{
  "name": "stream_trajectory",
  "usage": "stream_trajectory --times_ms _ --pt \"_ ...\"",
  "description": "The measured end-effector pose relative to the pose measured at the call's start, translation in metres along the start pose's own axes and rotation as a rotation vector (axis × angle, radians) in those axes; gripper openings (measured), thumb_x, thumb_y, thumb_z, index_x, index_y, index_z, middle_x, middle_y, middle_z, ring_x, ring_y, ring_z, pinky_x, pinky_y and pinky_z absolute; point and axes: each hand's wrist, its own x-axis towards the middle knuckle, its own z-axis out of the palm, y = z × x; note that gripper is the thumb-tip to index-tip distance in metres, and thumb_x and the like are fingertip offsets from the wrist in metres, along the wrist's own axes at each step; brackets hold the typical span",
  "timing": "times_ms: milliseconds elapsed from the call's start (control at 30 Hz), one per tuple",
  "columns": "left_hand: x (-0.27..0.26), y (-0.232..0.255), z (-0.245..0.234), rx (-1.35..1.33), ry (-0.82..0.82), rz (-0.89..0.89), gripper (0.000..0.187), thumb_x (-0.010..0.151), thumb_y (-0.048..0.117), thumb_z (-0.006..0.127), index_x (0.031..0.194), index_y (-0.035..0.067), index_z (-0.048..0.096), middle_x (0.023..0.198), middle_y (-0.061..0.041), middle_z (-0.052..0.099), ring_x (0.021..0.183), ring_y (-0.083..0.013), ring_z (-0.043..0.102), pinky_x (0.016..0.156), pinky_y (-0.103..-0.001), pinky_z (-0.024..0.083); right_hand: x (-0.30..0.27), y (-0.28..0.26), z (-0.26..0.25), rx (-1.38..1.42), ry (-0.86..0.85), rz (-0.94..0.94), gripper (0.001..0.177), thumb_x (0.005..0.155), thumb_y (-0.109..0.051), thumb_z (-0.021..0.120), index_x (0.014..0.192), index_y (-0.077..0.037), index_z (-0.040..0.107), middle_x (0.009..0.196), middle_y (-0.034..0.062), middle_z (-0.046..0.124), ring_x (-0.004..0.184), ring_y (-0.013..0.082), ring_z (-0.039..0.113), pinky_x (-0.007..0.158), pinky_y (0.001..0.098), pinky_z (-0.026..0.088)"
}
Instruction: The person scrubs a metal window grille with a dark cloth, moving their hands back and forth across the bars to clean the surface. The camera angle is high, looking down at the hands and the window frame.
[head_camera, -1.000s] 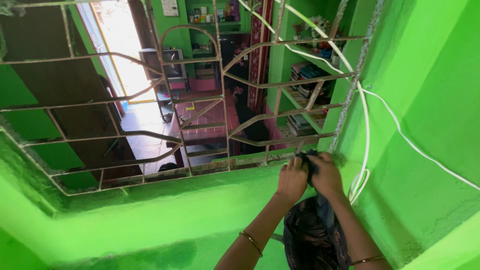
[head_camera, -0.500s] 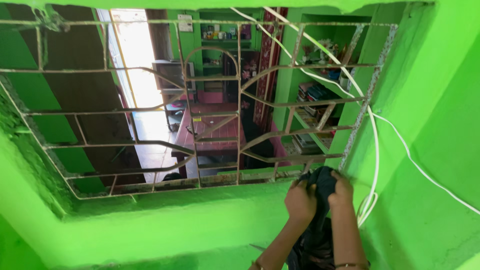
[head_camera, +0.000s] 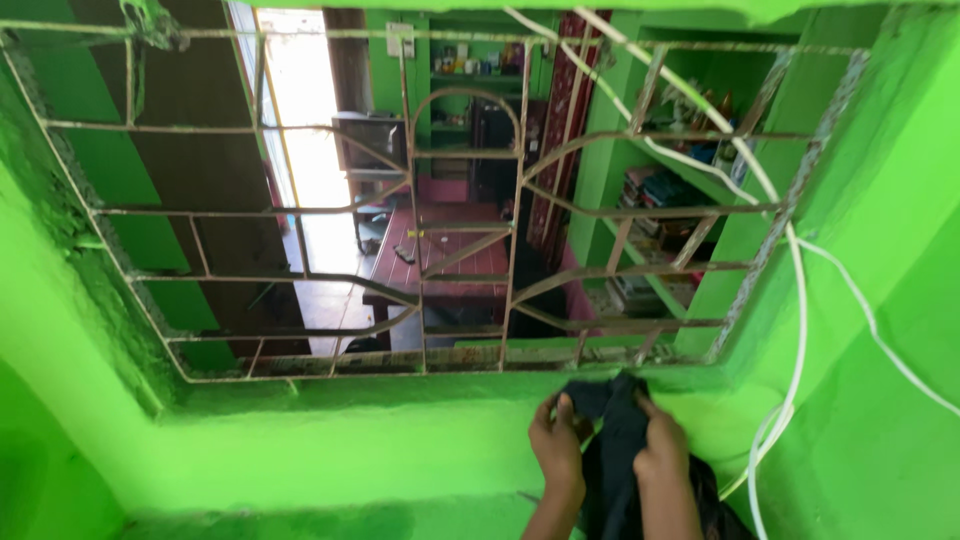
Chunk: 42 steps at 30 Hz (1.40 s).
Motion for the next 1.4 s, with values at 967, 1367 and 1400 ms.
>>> stream_trajectory --times_ms 967,1367,1400 --pt "0.078 0.043 -0.064 -0.26 -0.273 -0.265 0.031 0.103 0.02 0.065 0.074 0.019 0.054 0.06 0.006 0.043 0.047 -0.0085 0.036 0.043 -0.027 0.027 0.059 0.096 0.065 0.165 0.051 -0.109 0.023 0.104 -0.013 0.051 0.108 0.001 0.069 0.11 0.0141 0.073 0.097 0.0288 0.074 0.085 0.0402 0.064" --pt "0.034 0.165 -0.12 -0.228 -0.123 -0.205 0.033 0.101 0.029 0.069 0.104 -0.004 0.072 0.091 -0.005 0.073 0.075 -0.0141 0.065 0.07 -0.03 0.054 -0.098 0.14 0.167 0.058 -0.161 0.027 0.025 0.101 -0.012 0.048 0.113 -0.001 0.067 0.104 0.0125 0.072 0.087 0.0262 0.073 0.08 0.037 0.062" --pt "0.029 0.17 -0.127 -0.238 -0.132 -0.181 0.034 0.1 0.03 0.069 0.105 -0.003 0.073 0.091 -0.004 0.074 0.076 -0.0131 0.065 0.07 -0.028 0.054 -0.107 0.15 0.17 -0.02 -0.156 -0.003 0.023 0.098 -0.007 0.052 0.115 -0.001 0.067 0.105 0.0114 0.071 0.087 0.026 0.072 0.08 0.0376 0.061"
